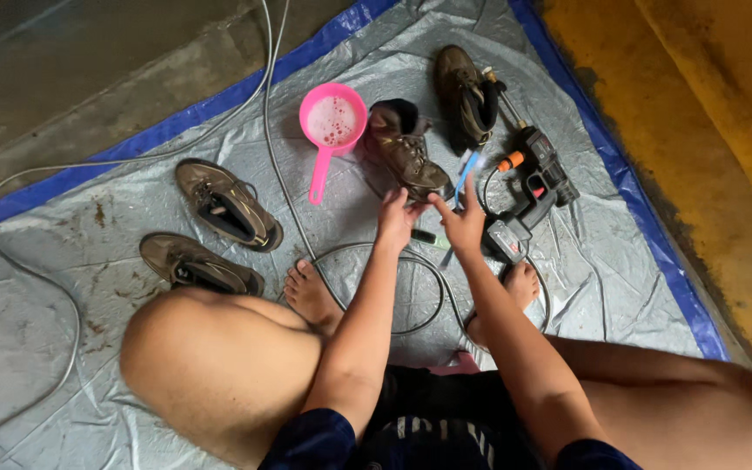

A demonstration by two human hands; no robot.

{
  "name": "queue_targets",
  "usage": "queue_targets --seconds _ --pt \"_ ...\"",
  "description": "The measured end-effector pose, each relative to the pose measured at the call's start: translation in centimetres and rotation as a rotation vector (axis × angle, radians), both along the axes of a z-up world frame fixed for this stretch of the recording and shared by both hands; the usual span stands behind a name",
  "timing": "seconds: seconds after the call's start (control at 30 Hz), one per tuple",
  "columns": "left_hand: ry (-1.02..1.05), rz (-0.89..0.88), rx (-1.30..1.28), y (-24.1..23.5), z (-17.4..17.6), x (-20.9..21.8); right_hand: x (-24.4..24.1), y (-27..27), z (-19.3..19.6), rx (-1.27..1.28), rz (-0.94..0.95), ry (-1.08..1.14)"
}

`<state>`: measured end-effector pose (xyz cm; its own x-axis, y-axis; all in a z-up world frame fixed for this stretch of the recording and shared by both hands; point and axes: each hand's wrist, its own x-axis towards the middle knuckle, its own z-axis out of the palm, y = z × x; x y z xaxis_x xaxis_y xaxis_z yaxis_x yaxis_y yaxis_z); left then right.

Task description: The person scrubs a shoe with a toothbrush and then uses a power drill with a brush attachment to clean the shoe's surface. The person handles multiple shoes on a plastic sheet on the floor.

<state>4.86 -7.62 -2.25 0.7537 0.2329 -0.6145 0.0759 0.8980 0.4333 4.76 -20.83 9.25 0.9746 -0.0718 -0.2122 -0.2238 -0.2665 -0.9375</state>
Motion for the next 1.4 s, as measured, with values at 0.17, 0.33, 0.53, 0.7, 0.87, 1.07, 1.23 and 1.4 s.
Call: queue_targets --seconds 0.17,0.33,0.53,0.7,0.87,1.07,1.23,1.4 --pt "-0.044 -0.03 -0.157 -1.0 5.7 -1.7 4.1 0.2 4.6 -0.267 0.107 -0.249" --pt "0.43 -0.574 1.219 2.0 10.1 -1.5 7.5 1.4 4.2 -0.133 0.276 -0.349" --pt "-0.09 -0.247 1.735 6.2 15.4 0.6 7.3 4.1 5.2 -0.178 0.464 -0.404" --pt "-0.218 -0.193 1.755 7.2 12.3 2.1 5.9 4.1 7.5 -0.438 0.537 -0.758" --pt "-0.209 -0.171 1.713 7.2 13.3 1.8 2.9 1.1 6.4 -0.819 0.526 -0.862" --pt "-0.219 -0.167 1.6 9.0 14.6 2.2 1.7 -1.5 1.6 -0.79 0.497 -0.831" --pt "-0.308 -0.225 1.601 8.0 12.4 2.8 2.8 1.6 5.0 -0.751 0.444 -0.912" --pt "-0.387 -0.17 1.61 8.5 11.8 2.8 1.4 1.1 2.4 -0.793 0.39 -0.927"
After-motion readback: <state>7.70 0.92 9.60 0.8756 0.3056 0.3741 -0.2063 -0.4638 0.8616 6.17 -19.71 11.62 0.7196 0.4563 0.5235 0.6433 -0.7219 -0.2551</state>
